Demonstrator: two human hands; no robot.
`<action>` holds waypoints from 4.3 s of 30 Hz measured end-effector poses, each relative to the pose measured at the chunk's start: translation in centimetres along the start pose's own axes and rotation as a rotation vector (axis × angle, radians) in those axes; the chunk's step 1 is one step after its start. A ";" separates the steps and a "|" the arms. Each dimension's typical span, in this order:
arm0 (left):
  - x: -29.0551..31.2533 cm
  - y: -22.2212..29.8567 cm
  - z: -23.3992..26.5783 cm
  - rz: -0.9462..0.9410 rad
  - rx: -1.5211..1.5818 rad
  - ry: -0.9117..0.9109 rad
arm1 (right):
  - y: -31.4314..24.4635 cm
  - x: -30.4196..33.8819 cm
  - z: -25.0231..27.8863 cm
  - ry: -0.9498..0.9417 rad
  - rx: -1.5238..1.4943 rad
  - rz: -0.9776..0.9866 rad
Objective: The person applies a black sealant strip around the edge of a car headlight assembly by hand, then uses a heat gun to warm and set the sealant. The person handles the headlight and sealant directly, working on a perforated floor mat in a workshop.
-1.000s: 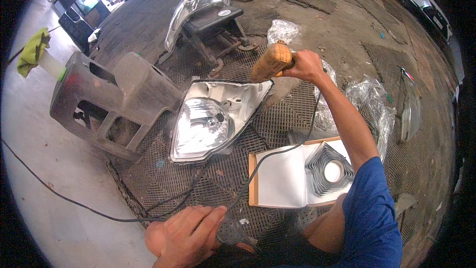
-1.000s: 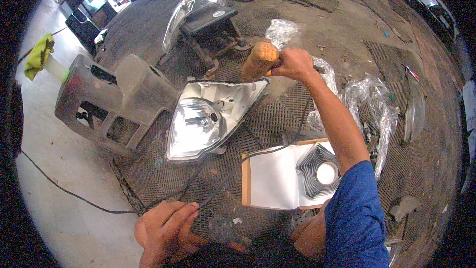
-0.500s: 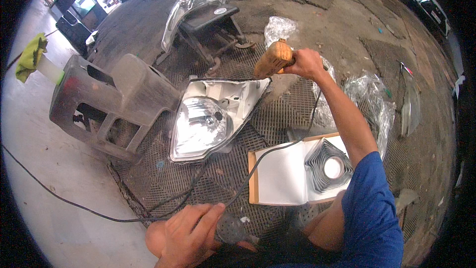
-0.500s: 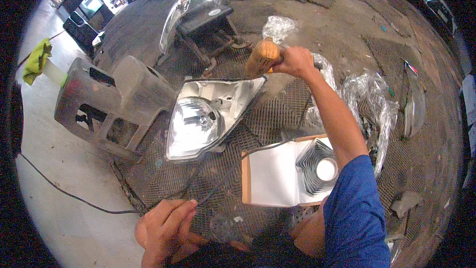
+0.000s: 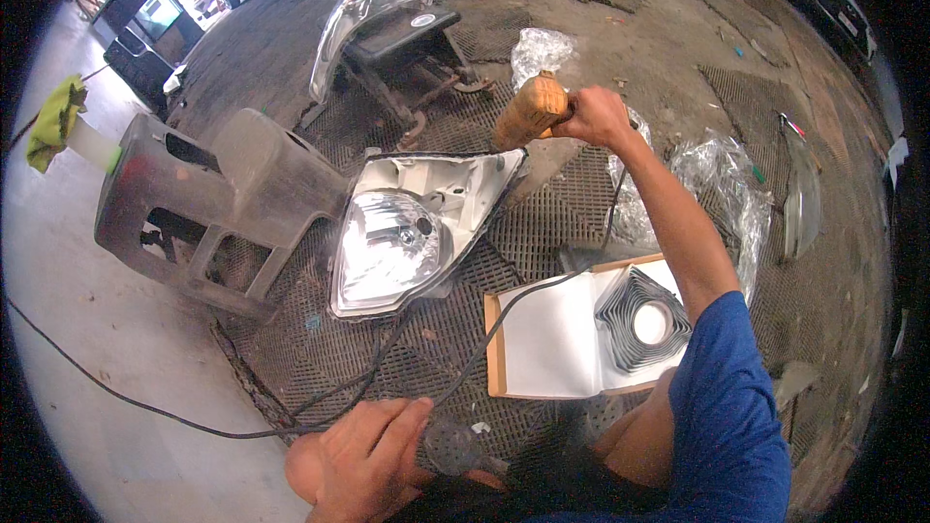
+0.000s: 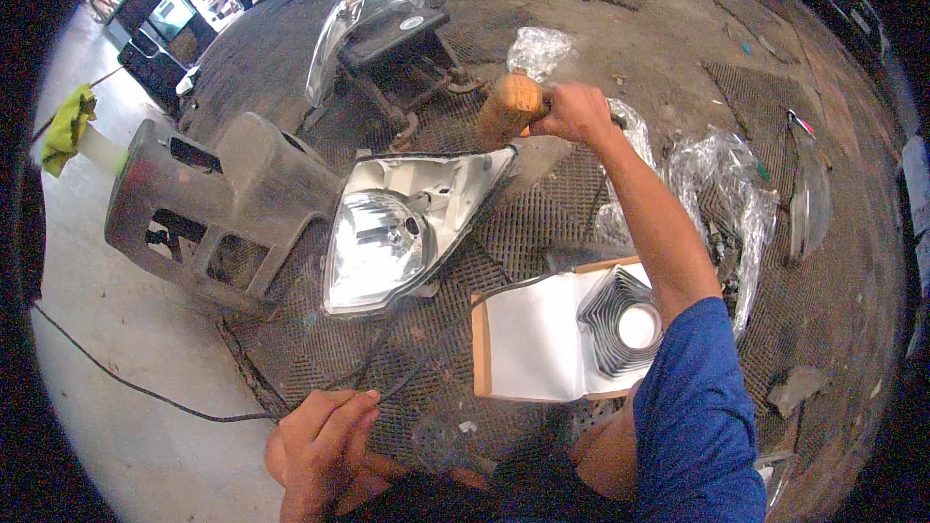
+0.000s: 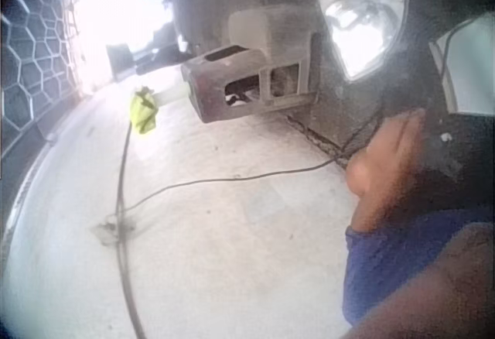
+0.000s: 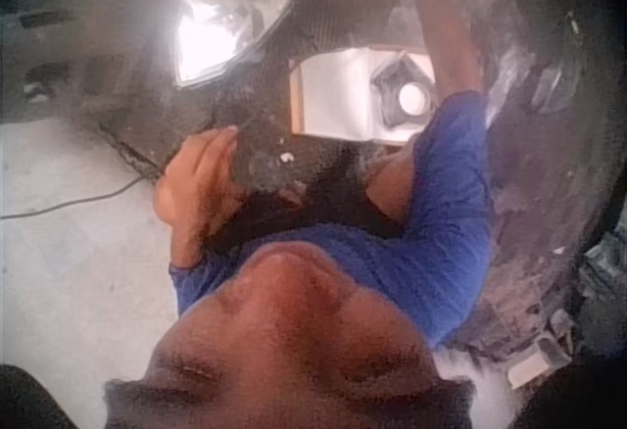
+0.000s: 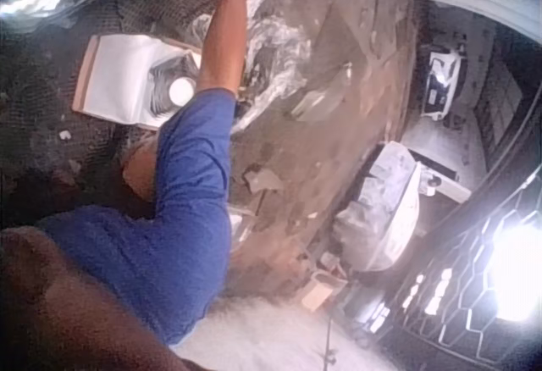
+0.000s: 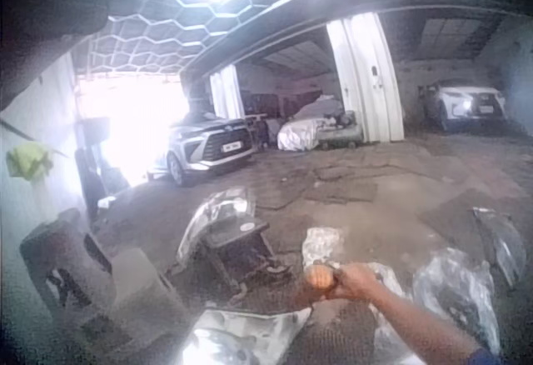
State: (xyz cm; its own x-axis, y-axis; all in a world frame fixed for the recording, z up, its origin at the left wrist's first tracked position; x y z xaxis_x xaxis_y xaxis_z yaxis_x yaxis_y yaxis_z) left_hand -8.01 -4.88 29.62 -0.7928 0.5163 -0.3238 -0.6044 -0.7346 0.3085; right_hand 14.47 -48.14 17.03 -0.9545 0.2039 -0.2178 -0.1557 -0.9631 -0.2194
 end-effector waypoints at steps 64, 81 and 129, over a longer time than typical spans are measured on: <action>-0.2 -0.1 0.7 -0.031 0.004 0.088 | 1.5 -1.0 -3.4 -0.042 -0.021 -0.419; 0.0 0.2 0.8 -0.074 0.027 0.189 | -0.1 -0.6 -2.2 -0.078 -0.017 -0.464; 0.5 -1.3 0.8 -0.322 0.271 -0.126 | -6.1 -0.5 1.9 -0.305 0.198 0.294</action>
State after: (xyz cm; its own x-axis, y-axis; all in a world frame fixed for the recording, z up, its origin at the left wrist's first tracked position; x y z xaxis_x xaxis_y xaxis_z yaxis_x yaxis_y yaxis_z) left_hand -7.72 -3.29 29.74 -0.5540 0.7619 -0.3355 -0.8077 -0.3943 0.4384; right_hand 15.37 -42.68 20.32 -0.9919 -0.1154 0.0525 0.1156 -0.9933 0.0016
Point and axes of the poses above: each hand's wrist, its own x-axis away from the middle knuckle, its own z-axis out of the back of the hand, y = z × x, the point moved 5 cm from there along -x, towards the middle knuckle, and after that the axes turned 3 degrees about y, right-handed, at the moved point
